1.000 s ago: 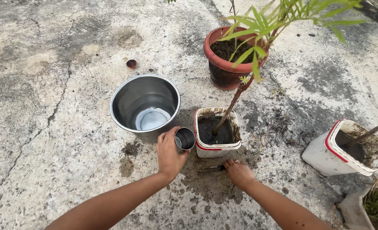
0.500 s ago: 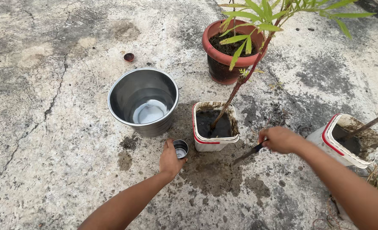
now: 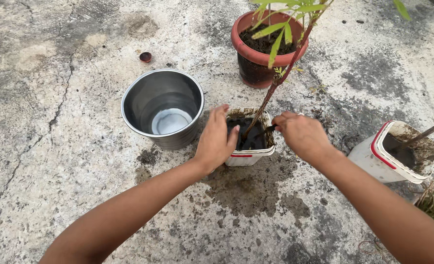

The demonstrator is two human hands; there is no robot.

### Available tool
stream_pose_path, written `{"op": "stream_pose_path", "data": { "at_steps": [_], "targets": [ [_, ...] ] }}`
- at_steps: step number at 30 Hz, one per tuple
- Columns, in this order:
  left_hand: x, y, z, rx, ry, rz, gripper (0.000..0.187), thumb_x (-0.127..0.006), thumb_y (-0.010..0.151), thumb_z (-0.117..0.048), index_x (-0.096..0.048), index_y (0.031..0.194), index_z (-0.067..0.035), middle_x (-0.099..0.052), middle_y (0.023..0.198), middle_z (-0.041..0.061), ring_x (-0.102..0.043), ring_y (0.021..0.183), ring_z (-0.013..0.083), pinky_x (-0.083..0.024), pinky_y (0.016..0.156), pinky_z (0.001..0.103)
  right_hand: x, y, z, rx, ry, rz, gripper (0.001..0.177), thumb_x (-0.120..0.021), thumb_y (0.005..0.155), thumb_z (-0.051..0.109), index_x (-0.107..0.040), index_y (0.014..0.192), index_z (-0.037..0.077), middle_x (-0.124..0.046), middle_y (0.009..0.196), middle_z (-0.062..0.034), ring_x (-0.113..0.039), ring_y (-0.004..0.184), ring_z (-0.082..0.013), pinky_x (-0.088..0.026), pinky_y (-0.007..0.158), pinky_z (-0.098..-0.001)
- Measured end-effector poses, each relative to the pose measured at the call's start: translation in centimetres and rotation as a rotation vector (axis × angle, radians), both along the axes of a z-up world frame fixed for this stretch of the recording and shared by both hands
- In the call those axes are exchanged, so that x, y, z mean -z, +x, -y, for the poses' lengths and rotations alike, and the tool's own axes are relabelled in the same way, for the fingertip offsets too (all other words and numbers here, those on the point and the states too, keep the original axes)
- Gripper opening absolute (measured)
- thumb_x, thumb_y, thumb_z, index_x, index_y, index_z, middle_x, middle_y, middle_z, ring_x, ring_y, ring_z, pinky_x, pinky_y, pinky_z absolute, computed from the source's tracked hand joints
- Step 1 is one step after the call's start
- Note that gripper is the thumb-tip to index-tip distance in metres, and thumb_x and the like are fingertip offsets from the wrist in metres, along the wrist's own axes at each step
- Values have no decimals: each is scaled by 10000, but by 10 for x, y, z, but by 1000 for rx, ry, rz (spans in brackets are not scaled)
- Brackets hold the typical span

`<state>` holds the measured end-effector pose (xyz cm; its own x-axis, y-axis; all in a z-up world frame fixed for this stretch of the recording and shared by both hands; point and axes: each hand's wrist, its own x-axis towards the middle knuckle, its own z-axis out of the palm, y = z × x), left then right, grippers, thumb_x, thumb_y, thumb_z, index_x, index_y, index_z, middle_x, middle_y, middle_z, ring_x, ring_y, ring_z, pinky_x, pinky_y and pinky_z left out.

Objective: The person prepares a small plant by hand, pouring water from a small cup into a container filled with soil and pressing the soil down around the stem.

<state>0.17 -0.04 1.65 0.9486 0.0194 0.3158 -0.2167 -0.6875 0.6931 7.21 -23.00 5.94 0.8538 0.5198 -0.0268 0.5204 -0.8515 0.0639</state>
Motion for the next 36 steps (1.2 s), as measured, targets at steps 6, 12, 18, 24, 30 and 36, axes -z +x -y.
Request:
{"op": "stream_pose_path", "data": {
  "at_steps": [6, 12, 18, 24, 30, 36],
  "targets": [
    [-77, -33, 27, 120, -529, -326, 669, -659, 770, -23, -393, 1383, -18, -521, 1304, 149, -579, 1168, 236, -551, 871, 360, 53, 2, -10, -29, 48, 67, 114, -563, 987, 193, -644, 1045, 137, -700, 968, -45, -741, 823, -240, -610, 684, -389],
    [-104, -115, 93, 568, -1156, -995, 453, -579, 904, -127, -479, 1344, -87, -596, 1219, 87, -604, 1065, 142, -540, 806, 300, 81, 4, -11, -161, 87, 106, 142, -576, 940, 75, -615, 1071, 111, -695, 967, -62, -738, 811, -251, -604, 665, -390],
    [-102, -116, 132, 646, -1286, -1102, 445, -580, 892, -106, -478, 1325, -74, -589, 1209, 93, -603, 1076, 157, -532, 836, 312, 77, 3, -22, -56, -81, -85, 277, -466, 985, -41, -573, 1225, 45, -650, 1049, -124, -737, 766, -227, -631, 606, -318],
    [-111, -127, 150, 582, -1302, -1014, 438, -582, 881, -85, -477, 1306, -61, -582, 1198, 99, -601, 1087, 173, -524, 865, 323, 82, -2, -19, -119, 25, -6, 307, -518, 903, -44, -595, 1188, 43, -677, 1074, -146, -744, 795, -275, -625, 646, -370],
    [-111, -130, 149, 479, -1313, -927, 431, -583, 870, -64, -476, 1287, -48, -574, 1188, 105, -599, 1098, 188, -516, 895, 335, 81, -3, -13, -91, 144, -20, 114, -548, 946, 48, -616, 1028, 89, -699, 1019, -106, -734, 841, -308, -588, 701, -439],
    [-110, -108, 153, 552, -1193, -914, 424, -584, 859, -43, -475, 1268, -35, -567, 1177, 112, -597, 1109, 204, -508, 925, 346, 93, 2, -13, -113, 129, 2, 170, -556, 885, 33, -603, 1041, 84, -693, 991, -105, -735, 847, -290, -600, 697, -408]
  ]
}}
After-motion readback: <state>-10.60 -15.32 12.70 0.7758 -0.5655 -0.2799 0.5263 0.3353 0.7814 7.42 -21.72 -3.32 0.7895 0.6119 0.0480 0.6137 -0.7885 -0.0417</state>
